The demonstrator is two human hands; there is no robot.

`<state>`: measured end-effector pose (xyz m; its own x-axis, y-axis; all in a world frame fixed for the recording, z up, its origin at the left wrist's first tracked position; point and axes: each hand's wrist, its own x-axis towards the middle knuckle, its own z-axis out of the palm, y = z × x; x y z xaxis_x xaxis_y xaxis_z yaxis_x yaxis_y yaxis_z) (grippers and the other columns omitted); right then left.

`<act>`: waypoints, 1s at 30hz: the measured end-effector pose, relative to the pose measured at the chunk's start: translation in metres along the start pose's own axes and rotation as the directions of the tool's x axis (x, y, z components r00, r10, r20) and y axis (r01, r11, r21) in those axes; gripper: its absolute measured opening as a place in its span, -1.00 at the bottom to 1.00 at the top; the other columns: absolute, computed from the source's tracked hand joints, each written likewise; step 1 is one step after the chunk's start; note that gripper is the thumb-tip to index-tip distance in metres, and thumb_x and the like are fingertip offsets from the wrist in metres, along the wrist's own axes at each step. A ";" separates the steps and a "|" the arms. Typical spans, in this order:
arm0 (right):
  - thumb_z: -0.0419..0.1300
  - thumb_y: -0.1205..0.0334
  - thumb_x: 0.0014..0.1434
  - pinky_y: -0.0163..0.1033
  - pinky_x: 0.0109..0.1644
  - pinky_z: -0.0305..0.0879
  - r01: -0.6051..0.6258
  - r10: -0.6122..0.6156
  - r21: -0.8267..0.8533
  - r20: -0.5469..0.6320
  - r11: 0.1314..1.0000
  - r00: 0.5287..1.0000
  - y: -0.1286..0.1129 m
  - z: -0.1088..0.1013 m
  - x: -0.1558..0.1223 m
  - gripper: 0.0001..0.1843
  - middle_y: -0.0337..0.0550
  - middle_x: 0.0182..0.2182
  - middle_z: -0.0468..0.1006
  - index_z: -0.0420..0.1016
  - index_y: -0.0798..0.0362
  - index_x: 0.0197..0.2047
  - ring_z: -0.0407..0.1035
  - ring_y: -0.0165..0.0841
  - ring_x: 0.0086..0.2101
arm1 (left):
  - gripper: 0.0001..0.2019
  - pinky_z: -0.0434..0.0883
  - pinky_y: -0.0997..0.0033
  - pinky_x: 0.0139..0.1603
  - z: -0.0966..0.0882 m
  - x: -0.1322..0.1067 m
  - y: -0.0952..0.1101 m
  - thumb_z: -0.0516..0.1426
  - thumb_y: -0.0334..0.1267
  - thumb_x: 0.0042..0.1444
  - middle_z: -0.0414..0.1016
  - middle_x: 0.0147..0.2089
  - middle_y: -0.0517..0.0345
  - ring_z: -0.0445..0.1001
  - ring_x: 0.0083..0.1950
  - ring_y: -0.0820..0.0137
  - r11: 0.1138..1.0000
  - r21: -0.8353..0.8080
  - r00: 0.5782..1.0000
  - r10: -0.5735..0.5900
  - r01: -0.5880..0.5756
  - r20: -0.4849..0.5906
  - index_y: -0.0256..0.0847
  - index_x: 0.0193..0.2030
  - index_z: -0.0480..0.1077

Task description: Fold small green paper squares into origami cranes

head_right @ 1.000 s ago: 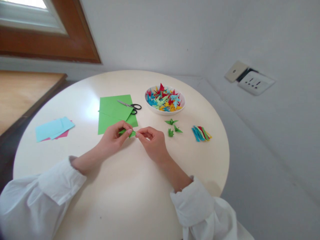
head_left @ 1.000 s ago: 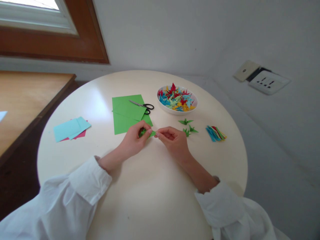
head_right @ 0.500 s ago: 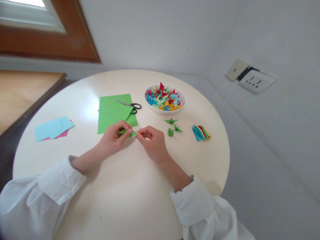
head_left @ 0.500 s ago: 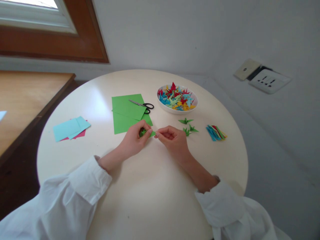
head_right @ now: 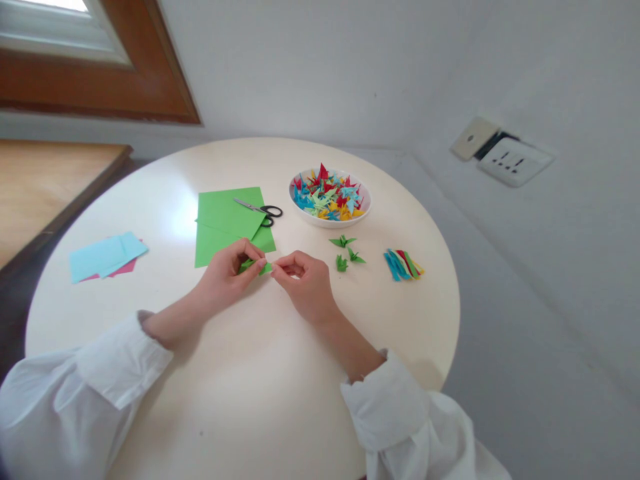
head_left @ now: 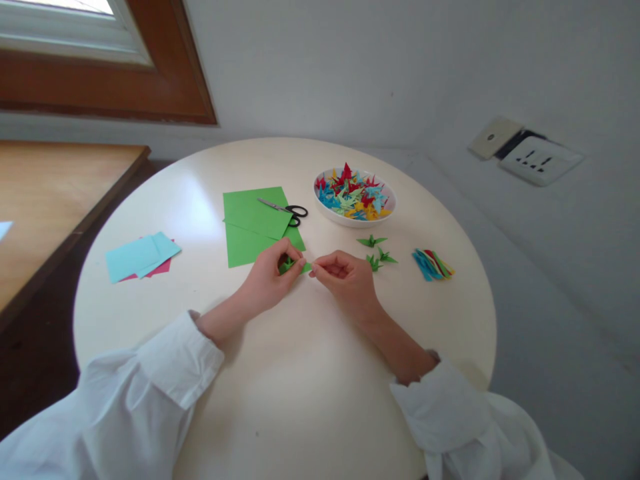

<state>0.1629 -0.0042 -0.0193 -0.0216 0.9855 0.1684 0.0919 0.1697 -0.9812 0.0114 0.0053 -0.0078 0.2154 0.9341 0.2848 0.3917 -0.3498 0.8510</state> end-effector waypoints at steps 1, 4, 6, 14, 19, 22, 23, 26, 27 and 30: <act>0.28 0.21 -0.12 -0.29 -0.40 0.36 -0.002 0.002 0.000 -0.002 1.000 1.000 0.000 0.000 0.000 -0.87 -0.20 -0.57 0.55 0.46 0.09 -0.52 0.45 -0.37 -0.51 | -0.88 0.19 0.46 -0.45 0.000 0.000 -0.001 0.05 -0.26 0.03 0.36 -0.45 0.19 0.28 -0.45 0.46 1.000 -0.002 1.000 0.002 -0.002 -0.001 -0.19 -0.48 0.20; 0.28 0.21 -0.12 -0.30 -0.41 0.35 -0.012 0.012 0.009 0.001 1.000 1.000 0.000 0.000 0.000 -0.86 -0.20 -0.57 0.55 0.46 0.09 -0.52 0.45 -0.38 -0.52 | -0.88 0.19 0.45 -0.45 0.001 0.000 -0.002 0.05 -0.26 0.03 0.34 -0.46 0.20 0.27 -0.45 0.45 1.000 -0.003 1.000 0.001 -0.001 0.000 -0.19 -0.48 0.20; 0.28 0.20 -0.12 -0.30 -0.41 0.34 -0.017 0.017 0.014 0.003 1.000 1.000 0.000 0.000 0.000 -0.86 -0.20 -0.58 0.54 0.46 0.09 -0.52 0.45 -0.38 -0.52 | -0.88 0.19 0.44 -0.44 0.001 0.000 -0.002 0.05 -0.25 0.03 0.34 -0.46 0.20 0.27 -0.45 0.45 1.000 -0.001 1.000 0.000 0.000 -0.001 -0.19 -0.48 0.20; 0.28 0.20 -0.14 -0.29 -0.42 0.31 -0.030 0.030 0.010 0.004 0.999 1.000 -0.002 0.000 0.000 -0.86 -0.20 -0.59 0.53 0.46 0.10 -0.53 0.42 -0.38 -0.54 | -0.88 0.16 0.44 -0.47 0.001 0.000 -0.002 0.04 -0.25 0.03 0.31 -0.49 0.21 0.23 -0.48 0.46 1.000 0.016 1.000 -0.005 0.005 -0.001 -0.18 -0.47 0.18; 0.27 0.19 -0.14 -0.30 -0.45 0.29 -0.035 0.035 -0.011 0.002 0.999 0.999 -0.002 -0.001 0.000 -0.85 -0.21 -0.60 0.52 0.45 0.10 -0.54 0.40 -0.40 -0.55 | -0.88 0.14 0.46 -0.49 0.002 -0.001 -0.002 0.03 -0.26 0.04 0.29 -0.51 0.24 0.20 -0.50 0.48 0.999 0.033 1.000 0.000 0.000 0.000 -0.18 -0.47 0.18; 0.27 0.20 -0.13 -0.30 -0.44 0.29 -0.032 0.033 -0.019 0.006 0.999 0.999 -0.002 -0.001 0.000 -0.86 -0.22 -0.60 0.51 0.44 0.10 -0.54 0.39 -0.40 -0.56 | -0.88 0.13 0.46 -0.50 0.002 -0.001 -0.002 0.04 -0.27 0.03 0.29 -0.51 0.25 0.20 -0.50 0.48 0.999 0.032 1.000 0.000 0.000 -0.003 -0.18 -0.48 0.17; 0.27 0.20 -0.14 -0.30 -0.44 0.29 -0.032 0.033 -0.019 0.004 0.999 0.999 -0.002 -0.001 0.000 -0.86 -0.22 -0.60 0.50 0.44 0.09 -0.54 0.39 -0.41 -0.55 | -0.88 0.13 0.46 -0.50 0.002 -0.001 -0.002 0.04 -0.27 0.03 0.29 -0.51 0.24 0.20 -0.50 0.48 1.000 0.030 1.000 0.000 0.000 -0.003 -0.18 -0.48 0.17; 0.26 0.20 -0.13 -0.30 -0.43 0.30 -0.037 0.037 -0.003 0.011 0.999 0.999 -0.002 0.000 0.000 -0.86 -0.24 -0.60 0.49 0.42 0.09 -0.54 0.39 -0.41 -0.54 | -0.88 0.13 0.46 -0.50 0.002 -0.001 -0.001 0.04 -0.27 0.03 0.29 -0.52 0.24 0.20 -0.51 0.48 1.000 0.027 1.000 -0.005 0.005 -0.006 -0.18 -0.48 0.17; 0.26 0.20 -0.13 -0.31 -0.43 0.30 -0.038 0.038 0.007 0.019 0.999 0.999 -0.002 0.001 0.000 -0.86 -0.24 -0.59 0.49 0.41 0.09 -0.54 0.39 -0.41 -0.54 | -0.88 0.14 0.46 -0.50 0.002 -0.001 -0.001 0.04 -0.28 0.02 0.29 -0.51 0.24 0.20 -0.51 0.48 1.000 0.026 1.000 -0.006 0.007 -0.007 -0.18 -0.48 0.18; 0.27 0.21 -0.14 -0.31 -0.39 0.33 -0.040 0.038 0.042 0.049 0.998 0.998 -0.001 0.003 0.000 -0.86 -0.23 -0.55 0.50 0.42 0.08 -0.50 0.40 -0.42 -0.51 | -0.89 0.15 0.46 -0.49 0.002 -0.001 -0.001 0.05 -0.28 0.01 0.32 -0.50 0.22 0.23 -0.49 0.47 1.000 0.014 1.000 -0.002 0.002 0.004 -0.18 -0.48 0.18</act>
<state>0.1595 -0.0044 -0.0182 -0.0669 0.9898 0.1261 0.0511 0.1296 -0.9902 0.0123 0.0047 -0.0098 0.2186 0.9344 0.2813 0.4045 -0.3491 0.8453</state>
